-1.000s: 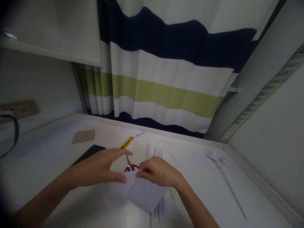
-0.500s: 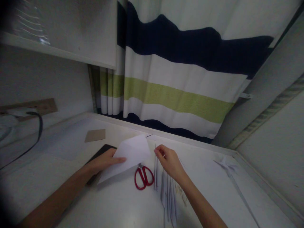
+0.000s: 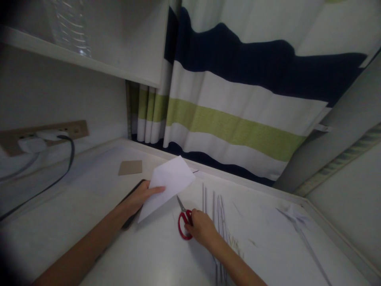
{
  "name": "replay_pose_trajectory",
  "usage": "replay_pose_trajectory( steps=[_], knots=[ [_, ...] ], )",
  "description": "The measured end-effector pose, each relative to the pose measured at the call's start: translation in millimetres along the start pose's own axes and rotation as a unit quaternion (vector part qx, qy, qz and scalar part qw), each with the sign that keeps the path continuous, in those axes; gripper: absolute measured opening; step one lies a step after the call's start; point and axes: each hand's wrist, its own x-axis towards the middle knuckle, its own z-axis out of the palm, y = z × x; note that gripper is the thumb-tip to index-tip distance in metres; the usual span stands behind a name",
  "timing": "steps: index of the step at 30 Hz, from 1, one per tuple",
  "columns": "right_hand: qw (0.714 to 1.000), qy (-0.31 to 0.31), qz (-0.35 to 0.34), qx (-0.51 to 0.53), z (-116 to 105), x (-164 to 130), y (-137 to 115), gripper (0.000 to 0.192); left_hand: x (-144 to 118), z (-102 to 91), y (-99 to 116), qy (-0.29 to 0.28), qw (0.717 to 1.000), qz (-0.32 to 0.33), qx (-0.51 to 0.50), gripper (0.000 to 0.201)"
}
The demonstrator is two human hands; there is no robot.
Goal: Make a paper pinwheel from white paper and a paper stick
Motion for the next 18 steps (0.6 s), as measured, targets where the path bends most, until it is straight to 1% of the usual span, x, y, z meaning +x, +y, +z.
replay_pose_trajectory(
  steps=[2,5,7,9,11,14,16,18],
  knots=[
    [0.998,-0.004,0.002,0.055,-9.0,-2.5,5.1,0.024,-1.1,0.9,-0.3,0.001,1.0,0.003,-0.01,0.029],
    [0.984,-0.006,-0.008,0.175,-32.9,-19.1,17.7,0.019,-4.0,3.7,0.2,0.0,1.0,0.007,-0.025,0.027],
    [0.961,0.005,-0.013,0.276,-47.9,-37.9,27.1,0.028,-6.4,6.4,0.9,-0.005,0.999,0.008,-0.036,0.025],
    [0.93,0.031,-0.017,0.366,-54.5,-59.0,34.7,0.041,-8.4,9.6,1.4,-0.014,0.999,0.009,-0.046,0.024],
    [0.896,0.073,-0.016,0.439,-50.3,-78.0,38.9,0.049,-9.7,13.9,0.8,-0.021,0.998,0.009,-0.055,0.024],
    [0.852,0.135,-0.013,0.505,-32.1,-95.9,37.6,0.054,-10.5,25.1,-3.7,-0.027,0.998,0.006,-0.065,0.025],
    [0.838,0.167,-0.011,0.52,-21.0,-100.1,33.2,0.049,-11.8,37.2,-8.8,-0.035,0.997,0.001,-0.067,0.026],
    [0.835,0.197,-0.003,0.514,-14.4,-99.4,28.1,0.035,-14.6,52.8,-14.6,-0.053,0.996,-0.005,-0.069,0.026]
  ],
)
